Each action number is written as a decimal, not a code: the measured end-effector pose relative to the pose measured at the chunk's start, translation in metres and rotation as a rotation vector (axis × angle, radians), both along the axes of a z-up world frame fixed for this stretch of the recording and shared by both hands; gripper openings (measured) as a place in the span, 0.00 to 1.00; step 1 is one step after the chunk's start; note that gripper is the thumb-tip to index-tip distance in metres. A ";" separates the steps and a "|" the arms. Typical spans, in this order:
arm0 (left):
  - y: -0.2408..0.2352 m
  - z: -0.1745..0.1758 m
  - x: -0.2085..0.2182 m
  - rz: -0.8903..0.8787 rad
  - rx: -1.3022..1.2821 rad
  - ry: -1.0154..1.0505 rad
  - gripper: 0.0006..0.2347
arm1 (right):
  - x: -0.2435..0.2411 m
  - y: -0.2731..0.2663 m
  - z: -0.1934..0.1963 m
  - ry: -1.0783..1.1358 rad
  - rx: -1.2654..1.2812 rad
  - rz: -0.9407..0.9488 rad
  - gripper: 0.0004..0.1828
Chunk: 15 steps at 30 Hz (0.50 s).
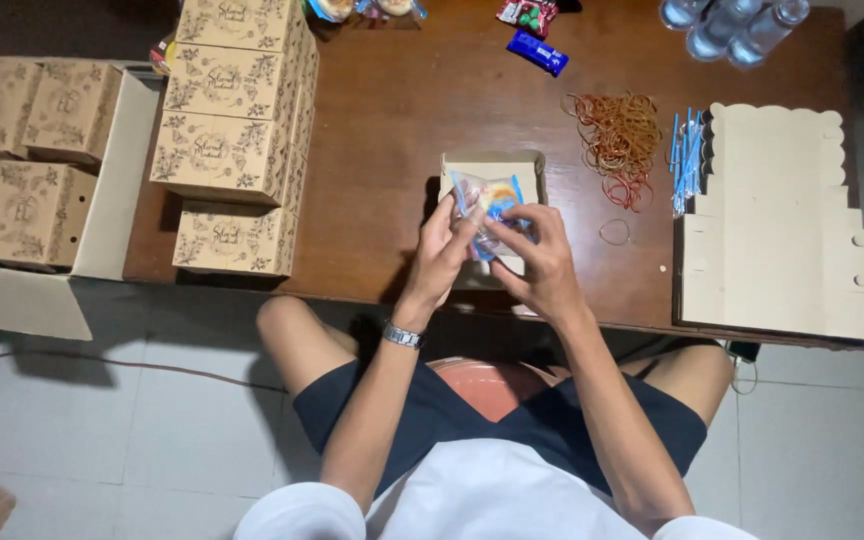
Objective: Folding a cardboard box template and filling it with various snack items like biscuits and candies.
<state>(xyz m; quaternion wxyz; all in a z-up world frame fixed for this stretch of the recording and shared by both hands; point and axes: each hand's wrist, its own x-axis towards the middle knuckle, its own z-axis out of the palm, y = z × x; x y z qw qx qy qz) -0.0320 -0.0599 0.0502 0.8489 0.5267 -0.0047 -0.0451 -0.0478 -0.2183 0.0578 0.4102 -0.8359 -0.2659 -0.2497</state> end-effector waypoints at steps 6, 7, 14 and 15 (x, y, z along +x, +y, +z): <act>0.014 -0.021 -0.005 0.011 -0.080 0.018 0.26 | -0.012 -0.011 -0.011 0.313 0.382 -0.103 0.24; 0.013 -0.029 -0.007 0.013 -0.079 0.021 0.26 | -0.013 -0.012 -0.018 0.317 0.384 -0.102 0.24; 0.011 -0.013 -0.032 -0.013 0.342 -0.106 0.25 | -0.012 -0.014 -0.035 0.693 0.614 0.045 0.33; 0.013 -0.005 -0.035 0.021 0.529 -0.070 0.26 | -0.010 -0.017 -0.035 0.688 0.603 0.046 0.33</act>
